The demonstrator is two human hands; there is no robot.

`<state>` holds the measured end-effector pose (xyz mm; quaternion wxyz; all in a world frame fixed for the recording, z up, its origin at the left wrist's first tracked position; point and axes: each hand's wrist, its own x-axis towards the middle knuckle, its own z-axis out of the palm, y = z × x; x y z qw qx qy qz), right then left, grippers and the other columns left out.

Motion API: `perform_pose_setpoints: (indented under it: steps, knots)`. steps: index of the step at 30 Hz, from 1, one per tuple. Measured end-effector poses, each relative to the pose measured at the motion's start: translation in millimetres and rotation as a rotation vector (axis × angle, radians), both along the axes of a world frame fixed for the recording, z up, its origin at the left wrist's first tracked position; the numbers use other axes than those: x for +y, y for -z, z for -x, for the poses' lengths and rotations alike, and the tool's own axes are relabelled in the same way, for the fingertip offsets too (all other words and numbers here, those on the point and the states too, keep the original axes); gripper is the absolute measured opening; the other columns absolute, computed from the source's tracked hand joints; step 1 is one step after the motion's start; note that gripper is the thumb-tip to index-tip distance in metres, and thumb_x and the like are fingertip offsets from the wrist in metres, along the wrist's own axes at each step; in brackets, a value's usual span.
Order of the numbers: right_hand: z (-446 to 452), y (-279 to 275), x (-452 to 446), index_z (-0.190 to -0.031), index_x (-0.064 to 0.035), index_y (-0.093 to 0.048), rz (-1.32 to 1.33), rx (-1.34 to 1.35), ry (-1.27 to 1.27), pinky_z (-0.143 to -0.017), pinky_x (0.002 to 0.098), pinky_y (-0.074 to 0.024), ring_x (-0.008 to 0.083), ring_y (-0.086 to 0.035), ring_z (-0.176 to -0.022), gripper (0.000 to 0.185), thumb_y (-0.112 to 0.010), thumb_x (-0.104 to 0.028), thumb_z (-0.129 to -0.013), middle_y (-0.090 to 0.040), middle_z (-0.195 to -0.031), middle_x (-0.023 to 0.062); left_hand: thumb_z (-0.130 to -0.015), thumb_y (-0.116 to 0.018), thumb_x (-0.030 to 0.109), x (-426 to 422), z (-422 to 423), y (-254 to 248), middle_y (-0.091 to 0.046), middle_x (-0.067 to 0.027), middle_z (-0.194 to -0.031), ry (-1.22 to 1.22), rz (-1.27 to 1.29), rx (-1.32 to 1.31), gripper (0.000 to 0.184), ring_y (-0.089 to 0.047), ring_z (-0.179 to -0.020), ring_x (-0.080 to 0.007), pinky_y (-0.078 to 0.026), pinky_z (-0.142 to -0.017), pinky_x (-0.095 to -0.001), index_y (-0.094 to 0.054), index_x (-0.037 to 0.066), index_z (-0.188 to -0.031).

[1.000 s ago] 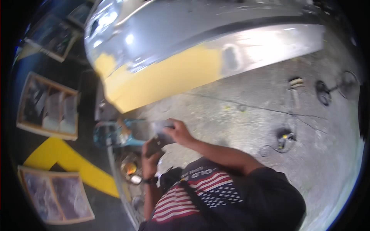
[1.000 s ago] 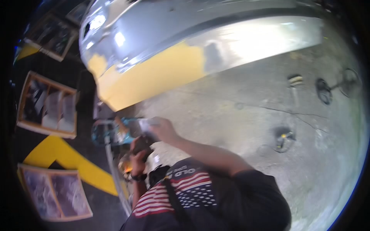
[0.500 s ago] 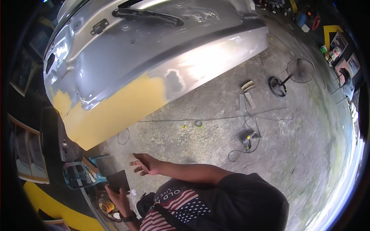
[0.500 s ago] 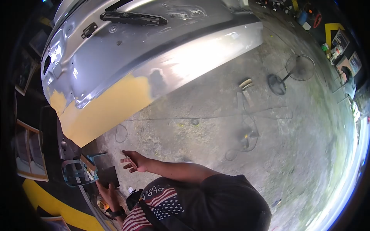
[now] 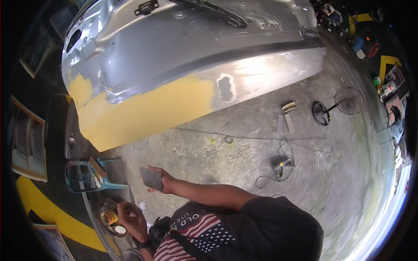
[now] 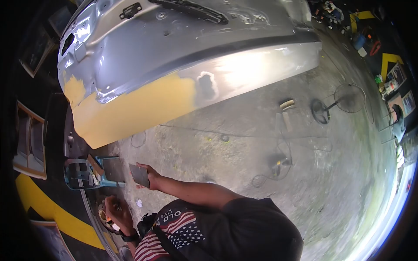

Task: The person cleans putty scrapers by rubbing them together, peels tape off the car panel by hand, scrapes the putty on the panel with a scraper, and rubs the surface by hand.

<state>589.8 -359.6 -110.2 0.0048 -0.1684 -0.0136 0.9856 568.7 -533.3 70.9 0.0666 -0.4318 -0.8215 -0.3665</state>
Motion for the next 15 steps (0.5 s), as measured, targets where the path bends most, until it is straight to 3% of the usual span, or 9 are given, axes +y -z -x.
perform_pose_setpoints:
  steps: [3,5,6,7,9,11,15]
  knots:
    - [0.8,-17.3,-6.3,-0.139,-0.0193,-0.055,0.020,0.021,0.076,-0.101,0.0563,-0.0433,0.0314,-0.059,-0.121,0.057,-0.051,-0.057,-0.096,-0.060,-0.139,0.0075,-0.079,-0.054,-0.013,22.4,-13.7,-8.1,-0.065,-0.0146,-0.104,0.051,0.008,0.057,0.038,-0.066,-0.091,-0.0262,-0.055,-0.069,-0.0362,-0.060,0.001,-0.114]
    - [11.9,-5.9,-7.3,-0.141,-0.0170,-0.053,0.027,0.172,0.156,-0.102,0.0593,-0.0428,0.0337,-0.057,-0.124,0.062,-0.050,-0.059,-0.096,-0.057,-0.142,0.0088,-0.079,-0.054,-0.012,27.0,-14.7,-0.2,-0.067,-0.0173,-0.112,0.074,0.085,-0.017,0.043,-0.068,-0.098,-0.0316,-0.057,-0.072,-0.0392,-0.060,0.002,-0.120]
    - [12.9,6.9,-12.1,-0.144,-0.0154,-0.050,-0.915,0.270,0.333,-0.102,0.0612,-0.0422,0.0342,-0.056,-0.126,0.070,-0.042,-0.066,-0.096,-0.055,-0.144,0.0117,-0.080,-0.054,-0.010,27.1,-15.4,1.8,-0.066,-0.0179,-0.113,0.092,0.167,0.058,0.044,-0.067,-0.099,-0.0335,-0.057,-0.075,-0.0399,-0.059,0.003,-0.122]
    - [37.1,36.4,-5.9,-0.146,-0.0159,-0.048,-0.780,0.369,0.333,-0.105,0.0604,-0.0390,0.0324,-0.054,-0.129,0.076,-0.035,-0.071,-0.095,-0.056,-0.143,0.0137,-0.080,-0.054,-0.008,29.3,-18.1,2.7,-0.066,-0.0186,-0.114,0.112,0.248,0.122,0.044,-0.066,-0.099,-0.0354,-0.057,-0.078,-0.0406,-0.059,0.003,-0.123]
    - [13.1,-42.2,1.1,-0.147,-0.0158,-0.045,0.053,0.183,0.171,-0.107,0.0568,-0.0382,0.0306,-0.053,-0.129,0.082,-0.032,-0.076,-0.093,-0.056,-0.142,0.0141,-0.080,-0.055,-0.003,32.4,-26.2,-0.8,-0.066,-0.0181,-0.115,0.205,0.280,0.136,0.046,-0.065,-0.100,-0.0359,-0.056,-0.081,-0.0415,-0.057,0.003,-0.126]
    - [4.1,-63.9,3.4,-0.147,-0.0144,-0.044,-0.023,0.203,0.146,-0.107,0.0561,-0.0387,0.0296,-0.052,-0.128,0.086,-0.030,-0.079,-0.092,-0.056,-0.140,0.0134,-0.080,-0.054,-0.003,41.3,-37.3,-9.0,-0.067,-0.0172,-0.108,0.226,0.343,0.123,0.043,-0.064,-0.097,-0.0350,-0.054,-0.078,-0.0412,-0.058,0.000,-0.123]
    - [1.7,-71.2,0.5,-0.147,-0.0097,-0.042,-0.185,0.168,0.189,-0.105,0.0560,-0.0398,0.0265,-0.053,-0.126,0.095,-0.028,-0.084,-0.089,-0.057,-0.136,0.0117,-0.079,-0.055,-0.003,44.1,-34.2,5.9,-0.066,-0.0155,-0.113,0.249,0.295,0.197,0.047,-0.064,-0.095,-0.0333,-0.054,-0.079,-0.0407,-0.055,-0.001,-0.126]
